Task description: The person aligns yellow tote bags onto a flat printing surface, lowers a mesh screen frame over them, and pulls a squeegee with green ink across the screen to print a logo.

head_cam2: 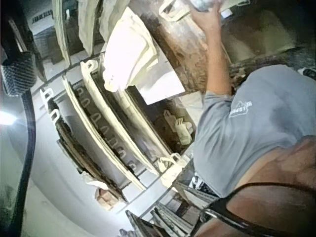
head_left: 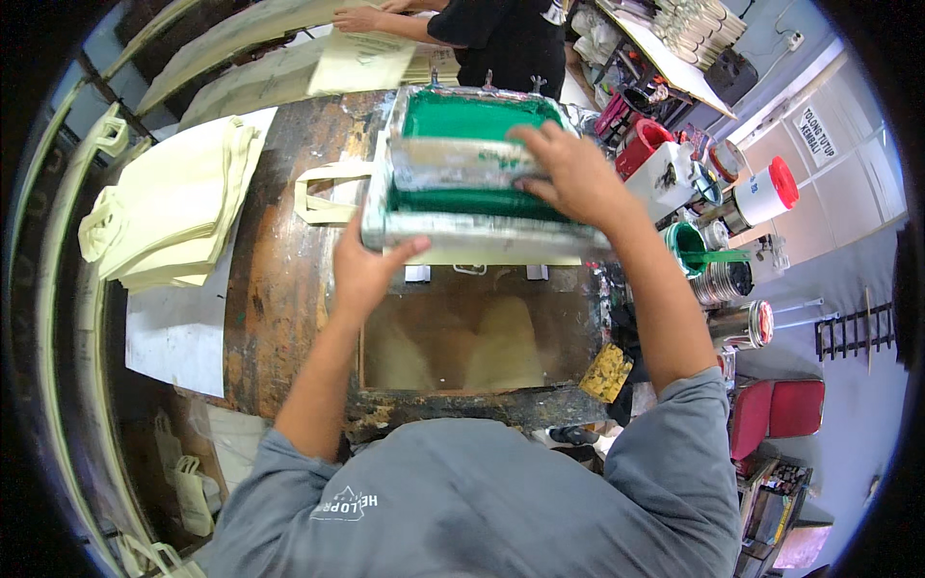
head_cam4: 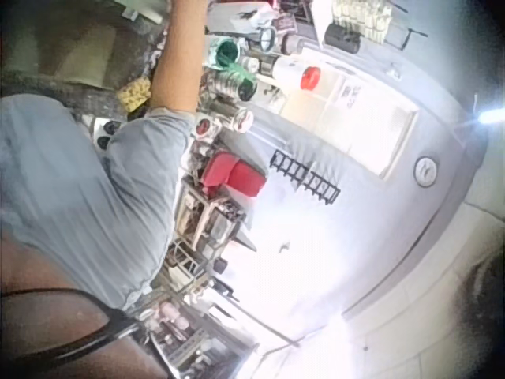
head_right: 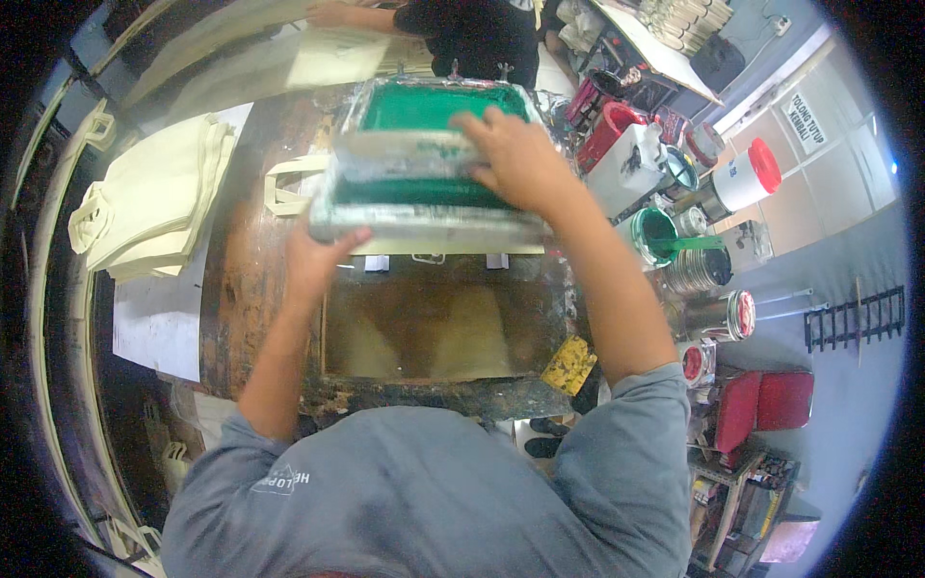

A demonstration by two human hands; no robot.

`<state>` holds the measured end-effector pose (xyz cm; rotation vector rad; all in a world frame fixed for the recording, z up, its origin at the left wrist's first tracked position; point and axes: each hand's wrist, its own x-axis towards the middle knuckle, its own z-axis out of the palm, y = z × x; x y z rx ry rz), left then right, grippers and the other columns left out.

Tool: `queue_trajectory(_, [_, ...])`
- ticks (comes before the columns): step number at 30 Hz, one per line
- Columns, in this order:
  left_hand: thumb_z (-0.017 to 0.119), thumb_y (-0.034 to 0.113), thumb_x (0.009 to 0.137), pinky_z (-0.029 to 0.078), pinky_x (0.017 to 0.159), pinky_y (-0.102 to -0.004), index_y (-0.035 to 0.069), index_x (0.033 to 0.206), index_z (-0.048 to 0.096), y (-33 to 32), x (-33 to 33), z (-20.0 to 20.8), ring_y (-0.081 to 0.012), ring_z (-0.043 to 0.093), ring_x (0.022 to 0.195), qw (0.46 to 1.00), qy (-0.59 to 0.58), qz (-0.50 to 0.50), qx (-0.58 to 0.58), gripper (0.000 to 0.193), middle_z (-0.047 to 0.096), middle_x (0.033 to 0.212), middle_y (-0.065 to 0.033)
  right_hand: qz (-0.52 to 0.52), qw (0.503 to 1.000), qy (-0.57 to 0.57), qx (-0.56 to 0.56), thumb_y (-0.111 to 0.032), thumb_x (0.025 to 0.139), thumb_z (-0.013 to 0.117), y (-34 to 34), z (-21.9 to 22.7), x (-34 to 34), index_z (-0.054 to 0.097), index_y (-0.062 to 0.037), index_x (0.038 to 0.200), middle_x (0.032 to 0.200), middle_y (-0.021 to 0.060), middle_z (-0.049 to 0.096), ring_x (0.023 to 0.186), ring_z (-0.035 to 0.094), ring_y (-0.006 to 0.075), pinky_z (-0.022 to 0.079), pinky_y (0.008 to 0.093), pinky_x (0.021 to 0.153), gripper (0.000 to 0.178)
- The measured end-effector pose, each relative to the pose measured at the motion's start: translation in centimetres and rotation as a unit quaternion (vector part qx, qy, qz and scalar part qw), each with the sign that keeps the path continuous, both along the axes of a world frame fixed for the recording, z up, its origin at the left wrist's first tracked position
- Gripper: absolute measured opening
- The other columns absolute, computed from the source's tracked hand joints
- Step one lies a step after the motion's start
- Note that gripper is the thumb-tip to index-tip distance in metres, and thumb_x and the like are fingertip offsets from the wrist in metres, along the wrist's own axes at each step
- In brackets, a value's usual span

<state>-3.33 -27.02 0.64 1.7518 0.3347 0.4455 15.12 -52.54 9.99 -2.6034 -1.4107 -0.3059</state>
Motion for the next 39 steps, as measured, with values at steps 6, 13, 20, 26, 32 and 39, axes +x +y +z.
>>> queue_trajectory(6, [0.102, 0.042, 0.064, 0.048, 0.099, -0.0425, 0.0, 0.156, 0.051, 0.5, -3.6, -11.2, -0.0309, 0.062, 0.105, 0.981, 0.009, 0.036, 0.189, 0.113, 0.073, 0.126, -0.0149, -0.092, 0.994, -0.062, 0.004, -0.027, 0.077, 0.088, 2.3, -9.9, -4.0, 0.057, -0.0105, 0.129, 0.112, 0.0123, 0.064, 0.113, 0.061, 0.0345, 0.042, 0.0499, 0.096, 0.063])
queue_trajectory(13, [0.1, 0.053, 0.061, 0.044, 0.097, -0.0426, 0.004, 0.159, 0.049, 0.4, -3.3, -12.9, -0.0302, 0.049, 0.102, 0.966, -0.009, 0.058, 0.25, 0.12, 0.073, 0.12, -0.0098, -0.053, 0.998, 0.02, 0.006, -0.029, 0.076, 0.09, 2.0, -6.1, -1.4, 0.055, -0.0068, 0.117, 0.105, 0.0149, 0.064, 0.105, 0.062, 0.0389, 0.045, 0.0521, 0.084, 0.058])
queue_trajectory(20, [0.1, 0.049, 0.06, 0.044, 0.095, -0.0421, 0.001, 0.16, 0.045, 0.4, -4.5, -12.6, -0.0302, 0.052, 0.1, 0.97, 0.027, 0.028, 0.241, 0.124, 0.074, 0.121, -0.0091, -0.12, 0.993, 0.007, -0.009, -0.021, 0.072, 0.09, 1.0, -9.5, -9.6, 0.06, -0.0104, 0.112, 0.099, 0.0093, 0.059, 0.1, 0.058, 0.0314, 0.04, 0.0454, 0.089, 0.052])
queue_trajectory(26, [0.101, 0.048, 0.059, 0.043, 0.093, -0.0409, -0.001, 0.159, 0.047, 0.4, -4.0, -12.0, -0.0288, 0.053, 0.097, 0.97, 0.016, 0.036, 0.241, 0.124, 0.075, 0.12, -0.0081, -0.131, 0.986, -0.104, 0.024, -0.021, 0.077, 0.087, 4.2, -12.6, -0.3, 0.062, -0.0119, 0.107, 0.1, 0.0064, 0.06, 0.098, 0.058, 0.029, 0.04, 0.0457, 0.087, 0.04])
queue_trajectory(32, [0.095, 0.062, 0.061, 0.037, 0.097, -0.0431, 0.001, 0.157, 0.051, 0.8, -3.5, -11.7, -0.0281, 0.055, 0.103, 0.958, 0.036, 0.025, 0.284, 0.121, 0.072, 0.116, -0.0106, -0.109, 0.981, -0.155, 0.03, -0.03, 0.076, 0.09, 7.5, -14.0, 15.0, 0.06, -0.0137, 0.118, 0.104, 0.0047, 0.064, 0.104, 0.062, 0.0288, 0.043, 0.0472, 0.086, 0.054])
queue_trajectory(39, [0.092, 0.065, 0.066, 0.038, 0.111, -0.0514, 0.007, 0.151, 0.059, 4.2, 3.3, -5.4, -0.0375, 0.053, 0.125, 0.921, -0.023, 0.021, 0.388, 0.108, 0.06, 0.13, -0.02, -0.137, 0.984, -0.113, -0.022, -0.033, 0.079, 0.088, 10.0, -11.0, 21.4, 0.06, -0.0155, 0.128, 0.117, 0.0037, 0.068, 0.116, 0.065, 0.0279, 0.046, 0.0525, 0.092, 0.059])
